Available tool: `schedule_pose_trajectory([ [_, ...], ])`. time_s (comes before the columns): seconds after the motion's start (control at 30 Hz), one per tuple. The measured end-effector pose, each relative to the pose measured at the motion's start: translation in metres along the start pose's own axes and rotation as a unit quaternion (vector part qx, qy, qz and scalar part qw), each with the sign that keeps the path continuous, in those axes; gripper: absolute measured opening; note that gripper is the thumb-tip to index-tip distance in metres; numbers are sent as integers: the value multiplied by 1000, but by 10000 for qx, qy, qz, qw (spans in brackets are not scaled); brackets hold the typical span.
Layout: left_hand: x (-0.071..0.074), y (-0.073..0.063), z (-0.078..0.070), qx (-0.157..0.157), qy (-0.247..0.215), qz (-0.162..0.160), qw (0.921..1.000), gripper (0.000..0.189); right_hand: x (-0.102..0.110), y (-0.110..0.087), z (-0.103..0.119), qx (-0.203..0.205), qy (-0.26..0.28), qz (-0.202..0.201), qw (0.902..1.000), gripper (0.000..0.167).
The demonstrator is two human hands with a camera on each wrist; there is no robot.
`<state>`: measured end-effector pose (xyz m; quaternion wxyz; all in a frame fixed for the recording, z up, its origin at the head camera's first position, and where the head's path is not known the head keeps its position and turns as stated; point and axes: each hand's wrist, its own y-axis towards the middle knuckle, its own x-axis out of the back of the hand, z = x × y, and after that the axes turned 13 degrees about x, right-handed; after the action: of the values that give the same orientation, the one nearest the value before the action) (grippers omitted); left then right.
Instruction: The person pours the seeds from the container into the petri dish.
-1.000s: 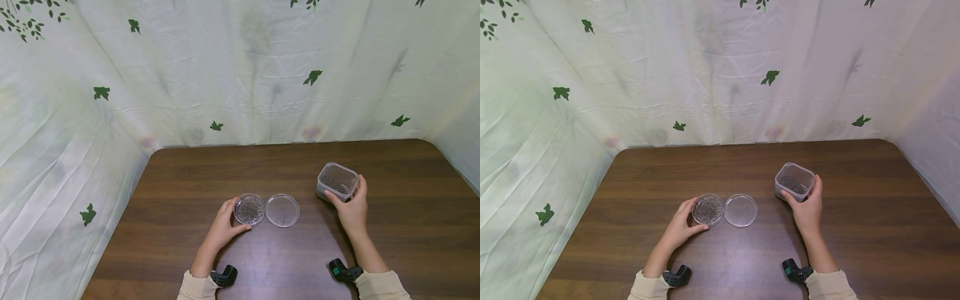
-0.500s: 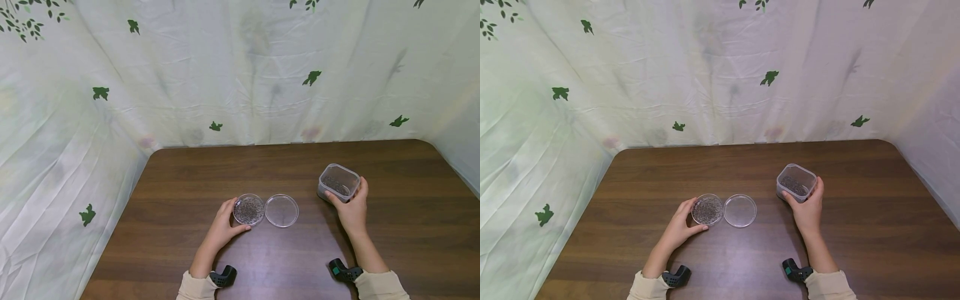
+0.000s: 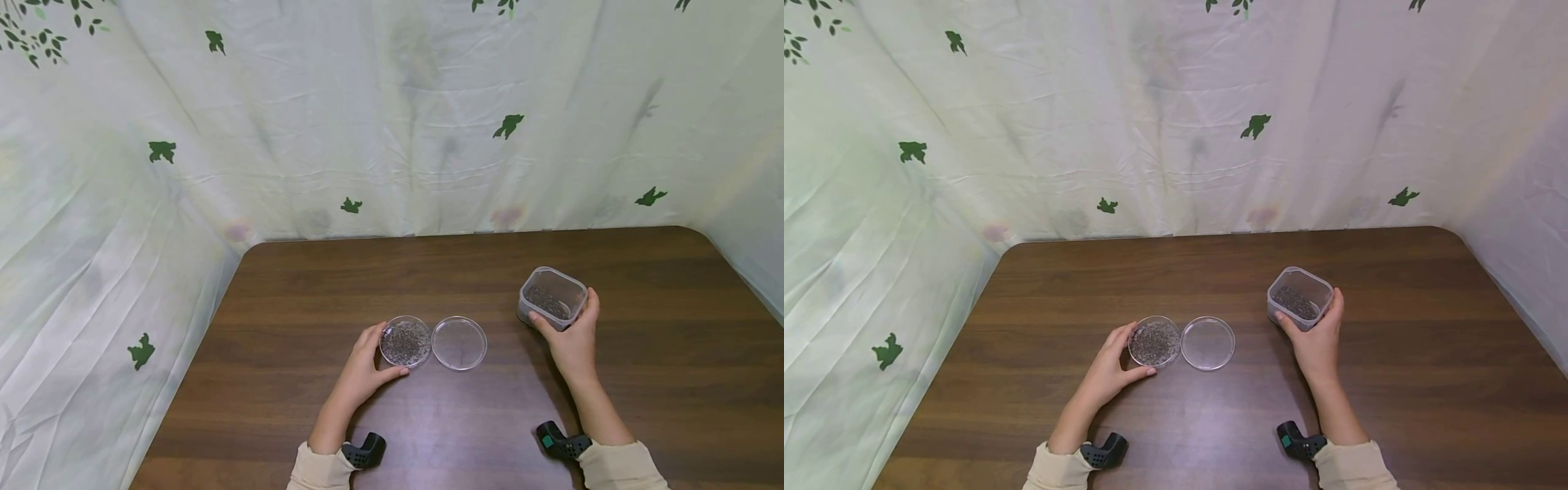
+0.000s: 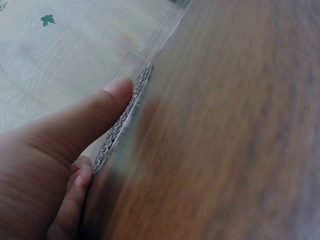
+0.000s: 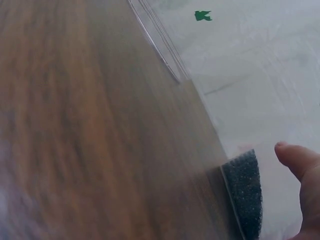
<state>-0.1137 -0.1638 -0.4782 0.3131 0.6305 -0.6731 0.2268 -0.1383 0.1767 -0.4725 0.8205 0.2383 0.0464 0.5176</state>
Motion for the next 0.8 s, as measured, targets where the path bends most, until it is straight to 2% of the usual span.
schedule_pose_trajectory([
  [0.13, 0, 0, 0, -8, 2, -15, 10000, 86, 0, 0, 0, 30, 109, 4, 9999, 108],
  [0.3, 0, 0, 0, -2, 23, -27, 10000, 86, 0, 0, 2, 45, -82, -40, 9999, 112],
  [0.8, 0, 0, 0, 39, -6, 16, 10000, 86, 3, -2, 8, 537, 11, -314, 9981, 106],
])
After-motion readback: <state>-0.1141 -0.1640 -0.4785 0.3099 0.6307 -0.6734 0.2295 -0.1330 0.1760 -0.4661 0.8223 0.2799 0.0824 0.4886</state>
